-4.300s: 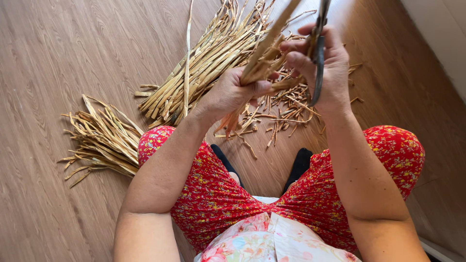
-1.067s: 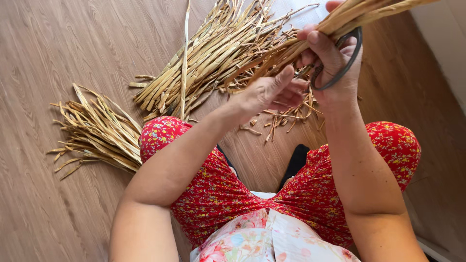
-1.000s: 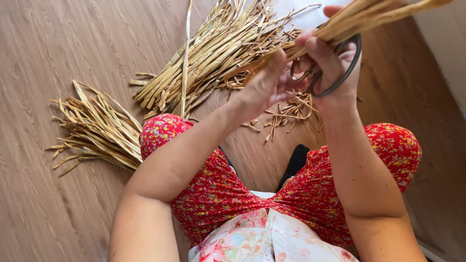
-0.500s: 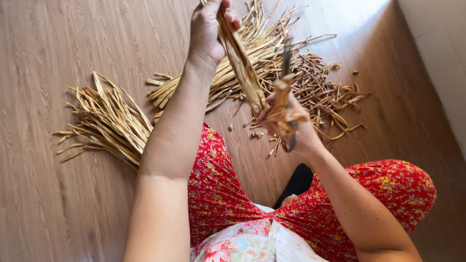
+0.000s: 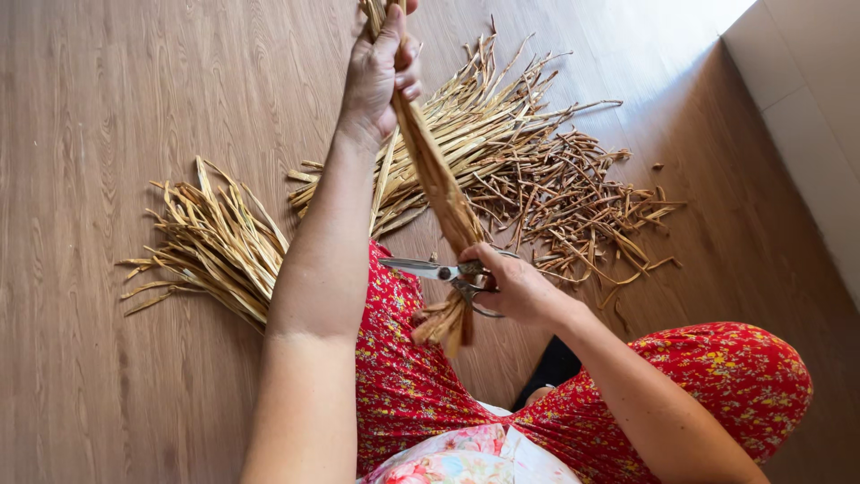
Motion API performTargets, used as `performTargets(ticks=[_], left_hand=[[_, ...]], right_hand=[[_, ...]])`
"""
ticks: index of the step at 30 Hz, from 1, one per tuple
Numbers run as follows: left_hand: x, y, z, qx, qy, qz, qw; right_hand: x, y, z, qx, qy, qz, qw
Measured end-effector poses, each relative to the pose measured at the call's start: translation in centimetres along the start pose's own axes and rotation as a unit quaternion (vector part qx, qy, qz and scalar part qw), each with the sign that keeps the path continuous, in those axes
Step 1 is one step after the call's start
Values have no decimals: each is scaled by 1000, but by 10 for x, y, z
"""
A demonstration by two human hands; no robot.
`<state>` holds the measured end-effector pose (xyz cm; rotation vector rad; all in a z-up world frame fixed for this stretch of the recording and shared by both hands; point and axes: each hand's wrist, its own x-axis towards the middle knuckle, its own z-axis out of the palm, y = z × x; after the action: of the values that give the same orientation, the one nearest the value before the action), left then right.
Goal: The person sits on a wooden floor and uses a pair of scissors to cut bundles of dried plant stalks into smaller pieces. The person holds the stalks in one hand and repeatedly snips them, dropping the cut pieces onto a growing pile on the floor.
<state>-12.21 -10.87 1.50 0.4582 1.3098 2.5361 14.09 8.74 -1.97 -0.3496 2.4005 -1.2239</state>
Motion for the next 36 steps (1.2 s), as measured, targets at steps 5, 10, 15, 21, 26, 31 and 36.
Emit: performTargets(ticks=[5, 10, 15, 21, 26, 31, 36], left_hand=[[-3, 10, -20, 121, -3, -14, 993], [-12, 15, -7, 176, -23, -18, 984], [-31, 23, 21, 182, -32, -40, 982], [-44, 15, 49, 233, -58, -87, 967], [-51, 4, 67, 291, -96, -112, 945], [-61, -6, 83, 286, -97, -145, 942], [-59, -11, 79, 284, -69, -126, 948]], right_hand=[[-14, -4, -39, 144, 50, 32, 988], [-16, 15, -73, 386, 190, -56, 901], [-13, 12, -68, 367, 210, -12, 906], [-9, 5, -70, 319, 256, -8, 912], [-13, 3, -77, 365, 296, -26, 882], [-14, 11, -83, 447, 313, -39, 837], [-23, 14, -87, 428, 363, -54, 826]])
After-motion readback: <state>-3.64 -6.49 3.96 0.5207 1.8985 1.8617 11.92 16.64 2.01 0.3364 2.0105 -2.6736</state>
